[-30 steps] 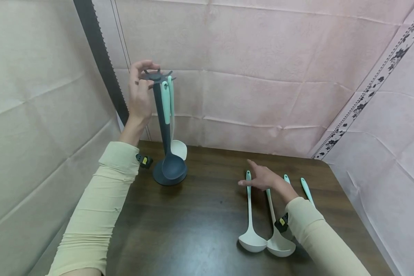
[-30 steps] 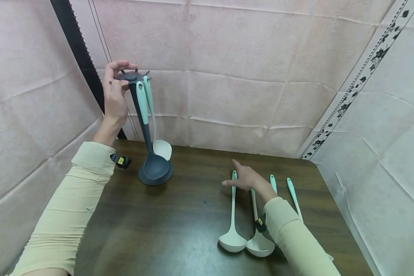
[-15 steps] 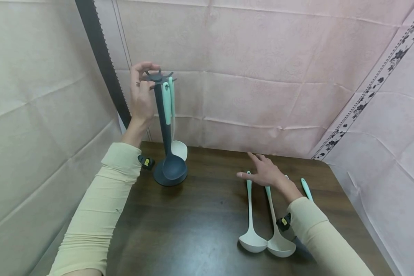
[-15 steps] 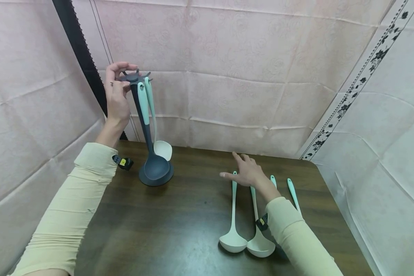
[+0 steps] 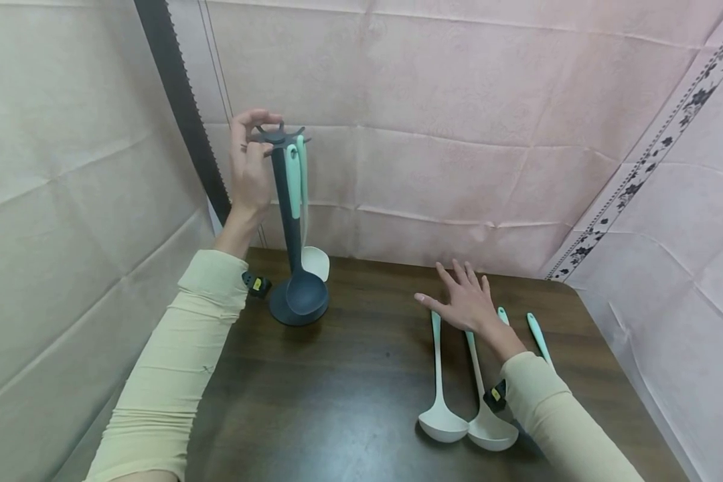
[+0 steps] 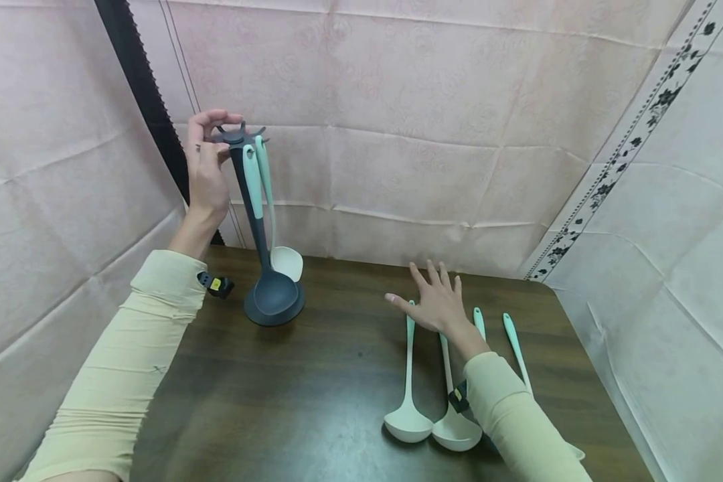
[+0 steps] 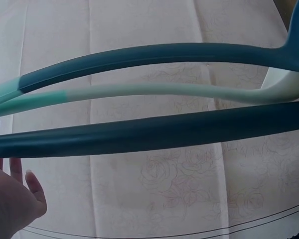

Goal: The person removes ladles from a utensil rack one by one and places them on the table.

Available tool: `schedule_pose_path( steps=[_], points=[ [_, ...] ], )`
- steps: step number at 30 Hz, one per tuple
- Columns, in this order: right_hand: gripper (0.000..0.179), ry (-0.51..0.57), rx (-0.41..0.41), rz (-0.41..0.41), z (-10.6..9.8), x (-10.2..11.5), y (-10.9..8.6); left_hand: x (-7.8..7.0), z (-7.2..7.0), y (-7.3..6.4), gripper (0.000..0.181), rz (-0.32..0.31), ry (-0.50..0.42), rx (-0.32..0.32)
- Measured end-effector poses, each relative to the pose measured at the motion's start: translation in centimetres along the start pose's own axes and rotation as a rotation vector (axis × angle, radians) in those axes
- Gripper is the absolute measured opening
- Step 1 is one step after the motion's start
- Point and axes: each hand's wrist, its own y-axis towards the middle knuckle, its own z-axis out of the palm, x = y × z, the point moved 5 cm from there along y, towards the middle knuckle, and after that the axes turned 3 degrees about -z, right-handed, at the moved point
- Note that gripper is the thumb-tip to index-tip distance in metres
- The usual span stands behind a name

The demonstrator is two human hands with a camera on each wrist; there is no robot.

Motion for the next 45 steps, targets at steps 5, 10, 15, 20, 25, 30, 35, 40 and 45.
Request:
schedule_pose_path(
  steps=[5, 10, 15, 20, 25, 30, 35, 40, 45],
  points=[
    [0.106, -0.001, -0.023, -0.002, 0.1, 0.0, 0.0, 0.0, 0.4, 0.1, 0.044, 0.005, 0.024, 0.009],
    [0.108, 0.028, -0.041, -0.021, 0.1, 0.9, 0.1, -0.1, 0.3, -0.1, 0.044, 0.0, 0.084, 0.008],
    [0.108, 0.083, -0.064, -0.046, -0.5, 2.4, 0.6, -0.3, 0.2, 0.0, 0.045, 0.015, 0.11, -0.008],
    [0.109, 0.105, -0.105, -0.081, -1.5, 4.3, 1.3, -0.4, 0.0, 0.0, 0.046, 0.028, 0.094, -0.016],
    [0.107, 0.128, -0.144, -0.119, -2.3, 6.2, 1.9, -0.3, 0.0, 0.0, 0.048, 0.028, 0.089, -0.013],
    [0.106, 0.151, -0.152, -0.143, -2.9, 7.7, 2.2, -0.2, 0.0, 0.0, 0.05, 0.027, 0.085, -0.002],
    [0.105, 0.174, -0.161, -0.158, -3.5, 8.9, 2.5, -0.2, 0.1, 0.1, 0.051, 0.03, 0.086, 0.006],
    [0.105, 0.203, -0.166, -0.164, -3.8, 10.2, 2.8, -0.2, 0.1, 0.0, 0.051, 0.027, 0.089, 0.011],
    [0.104, 0.219, -0.163, -0.175, -4.1, 11.5, 3.3, -0.2, -0.1, 0.0, 0.052, 0.026, 0.077, 0.004]
  ],
)
